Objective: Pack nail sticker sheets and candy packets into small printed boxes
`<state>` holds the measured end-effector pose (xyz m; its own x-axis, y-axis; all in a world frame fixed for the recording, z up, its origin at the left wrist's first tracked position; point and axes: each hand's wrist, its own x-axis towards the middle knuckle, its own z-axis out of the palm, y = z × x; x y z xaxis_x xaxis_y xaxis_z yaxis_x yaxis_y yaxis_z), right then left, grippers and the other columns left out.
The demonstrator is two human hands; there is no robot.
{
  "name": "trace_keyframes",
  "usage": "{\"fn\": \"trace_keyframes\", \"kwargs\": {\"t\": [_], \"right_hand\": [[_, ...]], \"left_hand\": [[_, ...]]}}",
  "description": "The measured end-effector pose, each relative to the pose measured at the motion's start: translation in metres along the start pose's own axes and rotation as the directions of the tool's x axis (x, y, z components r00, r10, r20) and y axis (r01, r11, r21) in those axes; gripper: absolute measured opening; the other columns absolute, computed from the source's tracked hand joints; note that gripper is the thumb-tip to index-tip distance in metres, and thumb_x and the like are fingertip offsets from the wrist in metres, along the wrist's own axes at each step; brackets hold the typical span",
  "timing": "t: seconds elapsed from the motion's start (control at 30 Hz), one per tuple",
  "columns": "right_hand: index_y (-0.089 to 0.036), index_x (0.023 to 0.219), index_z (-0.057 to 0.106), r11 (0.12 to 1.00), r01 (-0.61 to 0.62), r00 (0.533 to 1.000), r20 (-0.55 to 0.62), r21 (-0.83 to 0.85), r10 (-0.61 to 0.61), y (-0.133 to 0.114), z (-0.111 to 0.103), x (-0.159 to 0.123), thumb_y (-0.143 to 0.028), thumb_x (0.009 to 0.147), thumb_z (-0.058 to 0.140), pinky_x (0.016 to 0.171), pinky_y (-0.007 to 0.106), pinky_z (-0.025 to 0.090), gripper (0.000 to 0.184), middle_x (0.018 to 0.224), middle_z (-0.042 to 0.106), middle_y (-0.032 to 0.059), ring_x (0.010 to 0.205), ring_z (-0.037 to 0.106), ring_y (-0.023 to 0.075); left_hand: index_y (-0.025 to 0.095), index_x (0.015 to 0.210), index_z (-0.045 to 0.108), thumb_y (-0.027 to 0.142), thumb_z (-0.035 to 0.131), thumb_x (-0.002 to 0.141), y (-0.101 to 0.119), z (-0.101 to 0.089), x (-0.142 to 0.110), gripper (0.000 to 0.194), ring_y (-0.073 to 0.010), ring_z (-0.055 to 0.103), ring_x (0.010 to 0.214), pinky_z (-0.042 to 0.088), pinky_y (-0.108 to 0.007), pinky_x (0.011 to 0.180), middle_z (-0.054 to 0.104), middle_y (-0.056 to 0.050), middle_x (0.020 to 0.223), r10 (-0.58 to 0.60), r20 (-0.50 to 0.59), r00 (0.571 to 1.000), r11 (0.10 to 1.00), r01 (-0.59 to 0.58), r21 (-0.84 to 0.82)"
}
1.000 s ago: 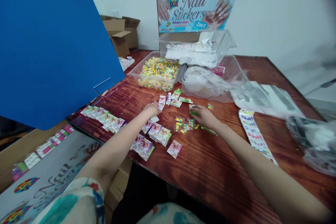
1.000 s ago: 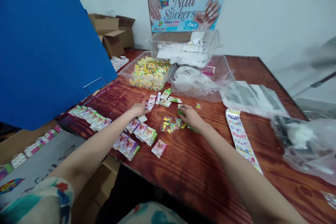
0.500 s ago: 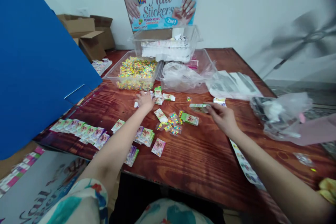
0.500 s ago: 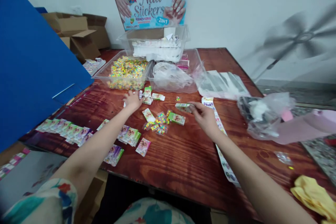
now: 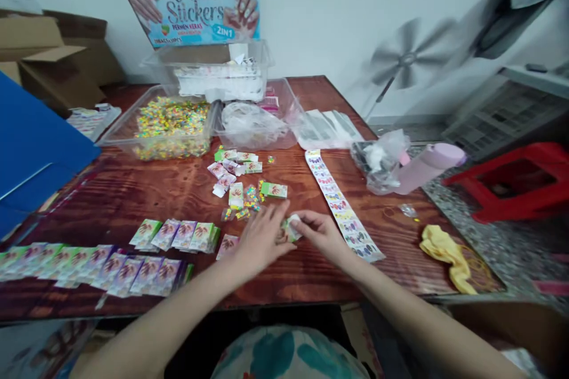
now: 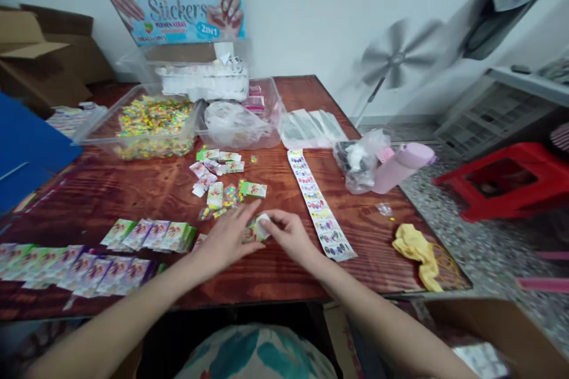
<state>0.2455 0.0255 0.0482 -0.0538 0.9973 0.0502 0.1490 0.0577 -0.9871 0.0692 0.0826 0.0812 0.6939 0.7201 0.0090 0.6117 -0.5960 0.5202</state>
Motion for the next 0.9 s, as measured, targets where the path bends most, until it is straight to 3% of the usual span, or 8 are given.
{"fn": "trace_keyframes", "kwargs": {"t": [0.1,0.17,0.27,0.33,0.43,0.57,0.73,0.9], "right_hand": [[-0.03,0.107,0.071,0.99,0.069,0.988,0.146,-0.122,-0.051,-0.005,-0.016,-0.006,-0.045,0.09,0.055,0.087,0.035,0.054,0.028,0.103,0.074,-0.0011,0.094,0.068,0.0214],[-0.024,0.113,0.069,0.933,0.112,0.991,0.102,-0.341,-0.082,0.002,-0.05,0.002,-0.042,0.092,0.052,0.091,0.038,0.051,0.033,0.109,0.072,0.0053,0.101,0.067,0.024],[-0.017,0.113,0.069,0.705,0.095,0.989,-0.014,-0.703,-0.147,0.026,-0.113,0.021,-0.036,0.091,0.051,0.095,0.046,0.047,0.034,0.115,0.069,0.0147,0.106,0.064,0.0296],[-0.016,0.119,0.066,0.536,0.107,0.992,0.056,-0.838,-0.11,0.043,-0.144,0.033,-0.033,0.087,0.057,0.099,0.05,0.043,0.037,0.127,0.062,0.0174,0.118,0.057,0.0328],[-0.017,0.119,0.066,0.442,0.151,0.989,0.133,-0.884,-0.072,0.06,-0.164,0.043,-0.034,0.085,0.062,0.1,0.05,0.041,0.039,0.128,0.06,0.0173,0.119,0.055,0.0325],[-0.018,0.102,0.074,0.457,0.139,0.989,0.104,-0.878,-0.101,0.065,-0.165,0.053,-0.037,0.083,0.066,0.091,0.044,0.045,0.029,0.109,0.068,0.0149,0.098,0.063,0.0284],[-0.017,0.082,0.077,0.473,0.123,0.981,0.037,-0.872,-0.188,0.045,-0.156,0.054,-0.038,0.088,0.059,0.086,0.043,0.044,0.028,0.094,0.07,0.0136,0.09,0.062,0.0275],[-0.017,0.085,0.074,0.825,0.138,0.978,-0.057,-0.549,-0.201,-0.01,-0.107,0.028,-0.05,0.087,0.059,0.072,0.036,0.049,0.036,0.081,0.072,0.009,0.077,0.065,0.0232]], "left_hand": [[0.02,0.139,0.038,0.013,0.059,0.074,0.016,0.028,-0.022,0.069,-0.0246,0.065,0.091,0.049,-0.038,0.085,0.068,-0.008,0.102,-0.173,0.067,0.983,0.963,0.183,-0.2],[0.02,0.131,0.045,0.012,0.058,0.07,0.016,0.037,-0.031,0.062,-0.0195,0.064,0.079,0.049,-0.032,0.077,0.066,-0.003,0.089,-0.271,0.025,0.962,0.882,0.258,-0.395],[0.019,0.113,0.052,0.016,0.062,0.068,0.012,0.041,-0.042,0.047,-0.0121,0.057,0.066,0.047,-0.025,0.065,0.06,0.001,0.083,-0.386,-0.033,0.922,0.673,0.257,-0.694],[0.019,0.104,0.053,0.021,0.067,0.066,0.01,0.041,-0.048,0.041,-0.0089,0.05,0.057,0.043,-0.022,0.057,0.055,0.004,0.076,-0.468,-0.04,0.883,0.552,0.256,-0.794],[0.02,0.098,0.055,0.028,0.07,0.068,0.011,0.042,-0.056,0.035,-0.0072,0.043,0.051,0.038,-0.02,0.052,0.046,0.008,0.066,-0.535,-0.081,0.841,0.462,0.211,-0.861],[0.019,0.095,0.055,0.031,0.067,0.073,0.013,0.042,-0.056,0.027,-0.0077,0.043,0.053,0.036,-0.02,0.051,0.045,0.007,0.064,-0.519,-0.155,0.841,0.453,0.117,-0.884],[0.019,0.08,0.051,0.027,0.067,0.072,0.018,0.034,-0.044,0.019,-0.0105,0.049,0.06,0.04,-0.022,0.059,0.051,0.004,0.067,-0.433,-0.249,0.866,0.65,0.109,-0.752],[0.019,0.083,0.052,0.022,0.068,0.07,0.032,0.02,-0.024,0.021,-0.014,0.056,0.076,0.044,-0.027,0.076,0.06,-0.002,0.087,-0.305,-0.382,0.872,0.761,-0.017,-0.649]]}}
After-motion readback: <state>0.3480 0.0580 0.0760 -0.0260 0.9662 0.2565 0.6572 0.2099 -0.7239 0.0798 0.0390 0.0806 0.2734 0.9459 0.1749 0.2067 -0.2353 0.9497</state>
